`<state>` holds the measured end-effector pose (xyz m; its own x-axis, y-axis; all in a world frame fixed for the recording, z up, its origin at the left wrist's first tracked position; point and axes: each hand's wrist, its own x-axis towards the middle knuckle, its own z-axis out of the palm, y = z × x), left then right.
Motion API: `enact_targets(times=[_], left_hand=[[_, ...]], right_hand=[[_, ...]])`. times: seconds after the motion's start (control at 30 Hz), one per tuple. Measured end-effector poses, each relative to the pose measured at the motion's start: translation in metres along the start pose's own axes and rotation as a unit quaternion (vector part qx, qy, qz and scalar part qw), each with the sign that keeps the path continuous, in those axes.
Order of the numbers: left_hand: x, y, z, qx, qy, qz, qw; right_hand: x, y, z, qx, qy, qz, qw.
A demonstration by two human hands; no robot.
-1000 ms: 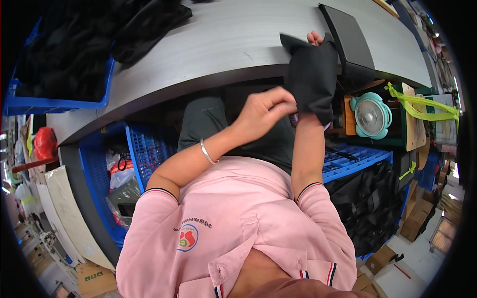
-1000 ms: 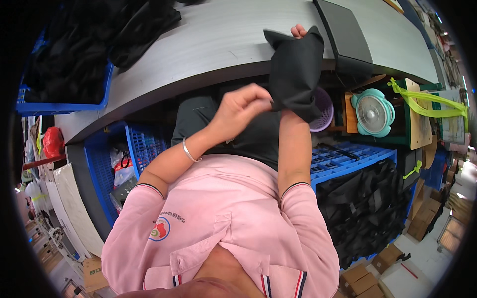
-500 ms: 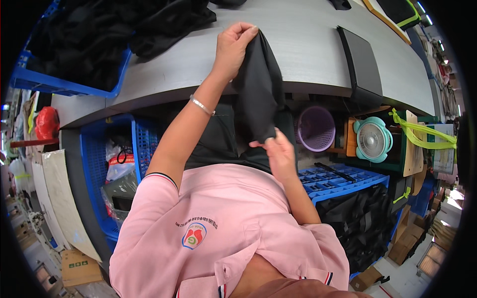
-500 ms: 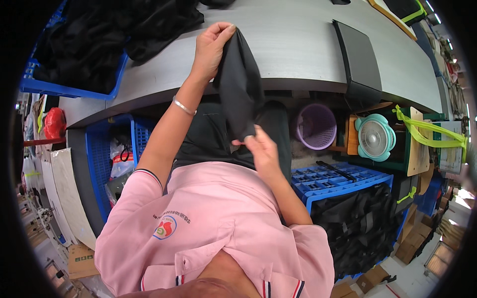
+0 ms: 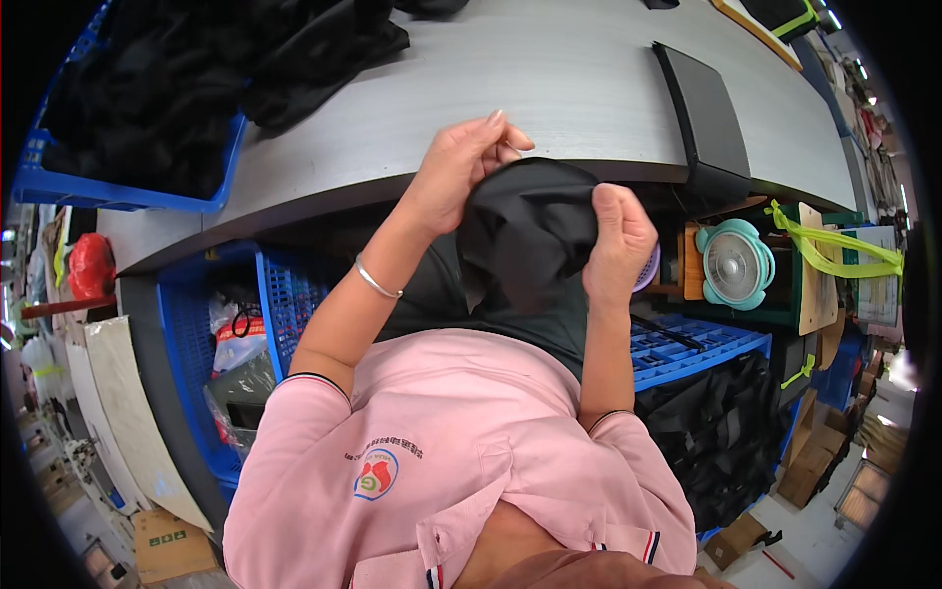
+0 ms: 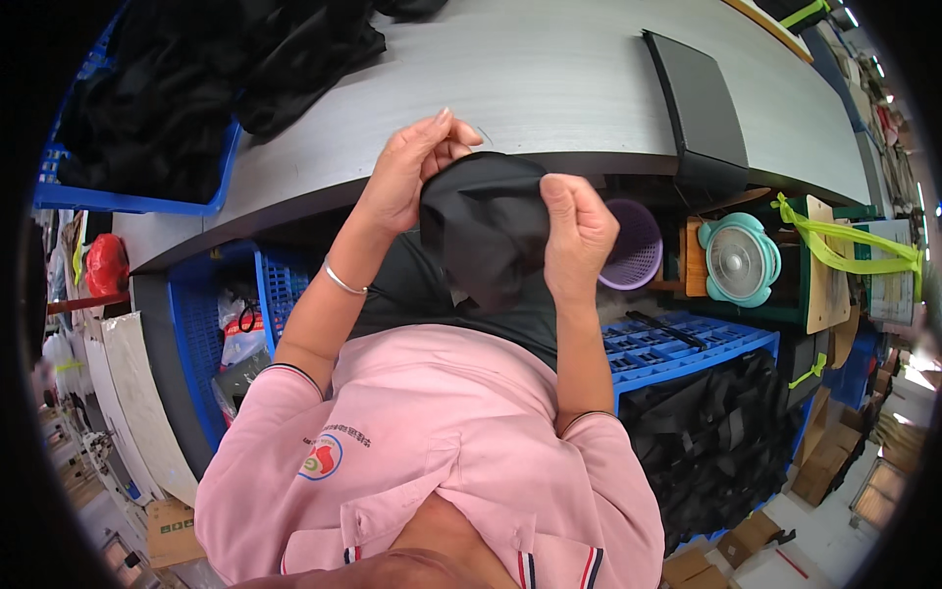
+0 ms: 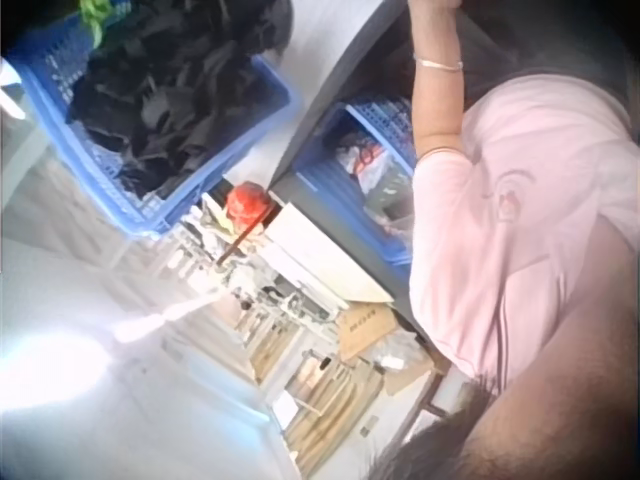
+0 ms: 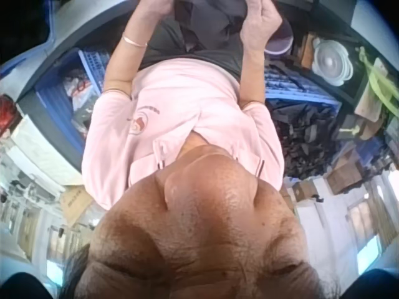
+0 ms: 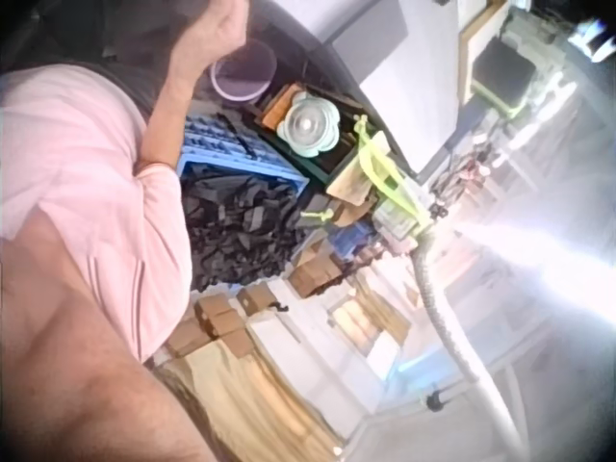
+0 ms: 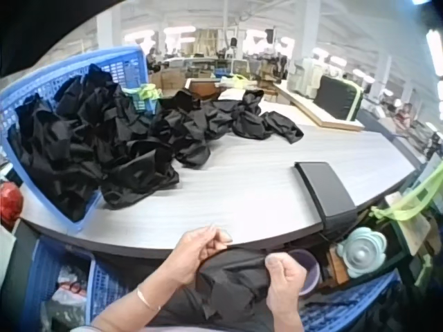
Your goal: Inspect and organize black fabric components at a manufacturing workstation.
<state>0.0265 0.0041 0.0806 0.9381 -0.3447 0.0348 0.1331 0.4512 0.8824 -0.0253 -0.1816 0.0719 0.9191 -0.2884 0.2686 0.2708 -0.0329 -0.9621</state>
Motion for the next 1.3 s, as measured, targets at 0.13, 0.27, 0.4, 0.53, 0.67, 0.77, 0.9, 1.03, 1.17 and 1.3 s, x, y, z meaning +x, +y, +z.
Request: enact_targets(times=[0.13,0.27,0.4,0.53,0.67,0.77,0.9,1.03,1.17,1.3], left_hand=[[-0.033,-0.045,-0.001,-0.207,-0.108,-0.245,0.941],[-0.052,-0.120,-0.005,-0.279,-0.121,-0.351,0.886],[-0.058,-0.164,-0.009,-0.532,-0.283,-0.241,0.761],[-0.062,-0.152,-0.012,-0.468,-0.189,-0.180,0.844],[-0.067,-0.111,-0.024,-0.286,-0.067,-0.116,0.949],[-0.068,-0.081,-0.032,-0.219,-0.026,-0.075,0.973],[-0.074,-0.053,-0.026,-0.127,-0.028,-0.049,0.990],[-0.077,-0.037,-0.006,0.026,-0.099,-0.001,0.995],[-0.073,-0.016,-0.026,0.064,-0.081,-0.003,0.995],[-0.075,-0.021,-0.053,-0.013,-0.064,-0.066,0.996]], right_hand=[[0.015,0.008,-0.005,-0.037,-0.058,0.016,0.997],[-0.004,0.048,0.036,0.093,-0.244,0.129,0.957],[-0.060,0.102,0.064,0.156,-0.371,0.272,0.874],[-0.089,0.137,0.050,0.063,-0.419,0.256,0.869],[-0.099,0.115,0.023,-0.026,-0.344,0.171,0.923],[-0.074,0.077,0.005,0.030,-0.108,0.240,0.964],[-0.038,0.027,-0.012,-0.075,0.021,0.022,0.997],[-0.021,0.006,-0.009,-0.050,-0.086,0.065,0.993],[-0.024,-0.004,-0.017,0.183,-0.200,0.178,0.946],[-0.021,-0.010,-0.027,0.279,-0.211,0.179,0.919]])
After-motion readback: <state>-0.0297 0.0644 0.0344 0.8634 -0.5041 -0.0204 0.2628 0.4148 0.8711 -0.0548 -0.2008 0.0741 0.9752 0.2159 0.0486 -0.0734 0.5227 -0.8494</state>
